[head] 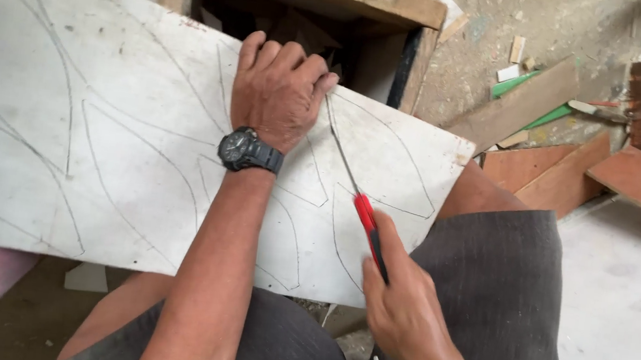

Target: Using a utility knife to cut a decorative pattern into a thin wood panel while sitting on the floor.

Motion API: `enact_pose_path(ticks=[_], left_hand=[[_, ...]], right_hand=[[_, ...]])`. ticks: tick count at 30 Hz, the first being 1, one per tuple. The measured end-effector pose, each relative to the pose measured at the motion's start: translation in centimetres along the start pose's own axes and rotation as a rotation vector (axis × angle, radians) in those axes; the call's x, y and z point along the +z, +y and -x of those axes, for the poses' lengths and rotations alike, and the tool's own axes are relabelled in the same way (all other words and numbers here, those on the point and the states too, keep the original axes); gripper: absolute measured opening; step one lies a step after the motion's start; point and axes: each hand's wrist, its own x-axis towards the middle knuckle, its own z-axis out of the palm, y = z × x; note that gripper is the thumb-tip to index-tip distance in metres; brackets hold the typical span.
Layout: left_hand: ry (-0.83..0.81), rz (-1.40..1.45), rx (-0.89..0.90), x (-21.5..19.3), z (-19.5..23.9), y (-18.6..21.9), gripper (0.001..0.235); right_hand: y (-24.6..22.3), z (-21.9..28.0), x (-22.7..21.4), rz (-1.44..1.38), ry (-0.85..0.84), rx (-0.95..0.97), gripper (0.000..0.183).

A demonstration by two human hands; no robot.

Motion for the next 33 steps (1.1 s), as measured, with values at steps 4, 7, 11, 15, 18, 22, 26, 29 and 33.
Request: enact_pose_path(ticks=[4,7,11,15,18,22,26,29,33], left_hand=[[0.020,-0.015,0.013,-0.7,-0.6,-0.4,0.019],[0.018,-0.005,0.022,-1.1,0.0,0.0,0.021],[-0.036,-0.021,0.072,-0.2,-0.5,0.0,0.024],[-0.046,-0.048,0.104,-0.1,-1.3,0.6,0.025],[-0.075,-0.097,0.096,0.4,-2.4,0.5,0.035],[-0.137,-0.143,0.023,1.3,-2.5,0.4,0.049],[-0.111,-0.138,0.016,1.6,-2.5,0.3,0.054],[-0.101,-0.142,0.008,1.3,-2.5,0.5,0.052],[-0.117,-0.121,-0.021,1.9,-2.4,0.3,0.053]], right_hand=[[-1.3,-3.4,0.9,0.026,-0.036,-0.079,0.060],[-0.3,-2.7,2.1,0.017,-0.015,-0.112,0.060],[0.0,-2.8,2.4,-0.015,0.025,-0.223,0.062],[-0.2,-3.2,1.9,-0.018,0.017,-0.210,0.066],[-1.0,-3.6,1.5,-0.024,-0.034,-0.186,0.067],[-1.2,-4.3,1.1,0.019,-0.097,-0.130,0.067],[-1.1,-4.3,0.6,-0.008,-0.086,-0.108,0.064],[-0.7,-4.0,0.3,-0.028,-0.053,-0.152,0.062],[0.1,-0.1,-0.7,0.002,-0.059,-0.153,0.057]])
